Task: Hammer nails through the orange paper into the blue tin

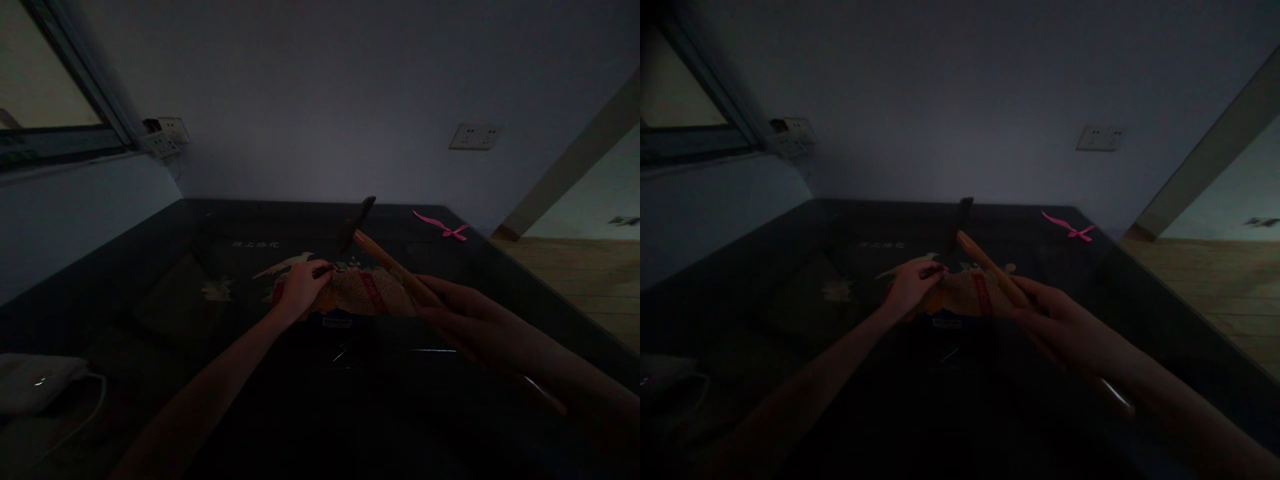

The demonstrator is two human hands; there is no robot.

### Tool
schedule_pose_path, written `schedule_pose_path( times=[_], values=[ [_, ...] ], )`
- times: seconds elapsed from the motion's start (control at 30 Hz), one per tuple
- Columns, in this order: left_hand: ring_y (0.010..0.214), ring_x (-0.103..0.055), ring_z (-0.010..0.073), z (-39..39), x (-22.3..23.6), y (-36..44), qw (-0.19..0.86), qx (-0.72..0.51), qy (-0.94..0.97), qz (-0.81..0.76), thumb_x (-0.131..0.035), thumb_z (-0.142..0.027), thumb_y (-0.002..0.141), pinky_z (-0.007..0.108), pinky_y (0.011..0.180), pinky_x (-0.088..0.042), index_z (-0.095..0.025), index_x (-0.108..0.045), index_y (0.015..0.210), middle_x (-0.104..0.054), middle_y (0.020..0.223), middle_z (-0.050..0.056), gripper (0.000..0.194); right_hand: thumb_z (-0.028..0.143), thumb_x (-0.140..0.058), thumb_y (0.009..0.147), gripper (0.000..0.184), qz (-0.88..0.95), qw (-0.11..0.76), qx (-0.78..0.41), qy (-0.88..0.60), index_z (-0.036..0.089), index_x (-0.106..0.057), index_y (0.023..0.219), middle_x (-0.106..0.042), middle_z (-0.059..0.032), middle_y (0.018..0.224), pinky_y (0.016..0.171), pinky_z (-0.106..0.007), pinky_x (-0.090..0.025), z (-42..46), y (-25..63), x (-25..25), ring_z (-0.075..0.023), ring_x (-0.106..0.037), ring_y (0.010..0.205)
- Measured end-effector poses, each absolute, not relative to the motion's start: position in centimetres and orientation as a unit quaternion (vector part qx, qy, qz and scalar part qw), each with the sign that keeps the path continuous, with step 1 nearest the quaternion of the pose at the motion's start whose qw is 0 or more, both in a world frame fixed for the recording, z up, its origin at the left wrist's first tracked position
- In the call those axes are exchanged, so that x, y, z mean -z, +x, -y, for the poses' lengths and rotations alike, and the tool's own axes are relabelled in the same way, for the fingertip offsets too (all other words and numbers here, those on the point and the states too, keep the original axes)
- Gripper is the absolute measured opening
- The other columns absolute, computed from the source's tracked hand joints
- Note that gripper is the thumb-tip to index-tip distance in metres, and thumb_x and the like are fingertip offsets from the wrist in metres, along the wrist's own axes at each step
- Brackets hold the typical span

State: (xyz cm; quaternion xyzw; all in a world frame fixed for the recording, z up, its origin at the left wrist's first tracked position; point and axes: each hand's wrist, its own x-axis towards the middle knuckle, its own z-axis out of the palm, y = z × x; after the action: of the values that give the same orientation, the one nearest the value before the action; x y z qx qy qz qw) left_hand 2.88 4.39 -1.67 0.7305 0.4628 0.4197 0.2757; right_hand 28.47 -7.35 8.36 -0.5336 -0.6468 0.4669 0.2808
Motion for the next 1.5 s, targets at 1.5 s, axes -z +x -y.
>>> schedule_pose_path(
  times=[1.5],
  values=[
    [0.086,-0.069,0.0196,-3.6,0.7,3.2,0.254,-0.364,0.742,-0.502,-0.061,-0.019,0.085,0.029,0.079,-0.05,-0.018,-0.071,0.086,-0.075,0.091,0.005,0.01,0.037,-0.06,0.086,0.055,0.719,0.266,-0.378,-0.519,0.025,-0.051,0.138,-0.073,-0.0027,0.096,0.082,-0.037,-0.056,8.2,27.6,-8.9,-0.0292,-0.065,0.101]
  ],
)
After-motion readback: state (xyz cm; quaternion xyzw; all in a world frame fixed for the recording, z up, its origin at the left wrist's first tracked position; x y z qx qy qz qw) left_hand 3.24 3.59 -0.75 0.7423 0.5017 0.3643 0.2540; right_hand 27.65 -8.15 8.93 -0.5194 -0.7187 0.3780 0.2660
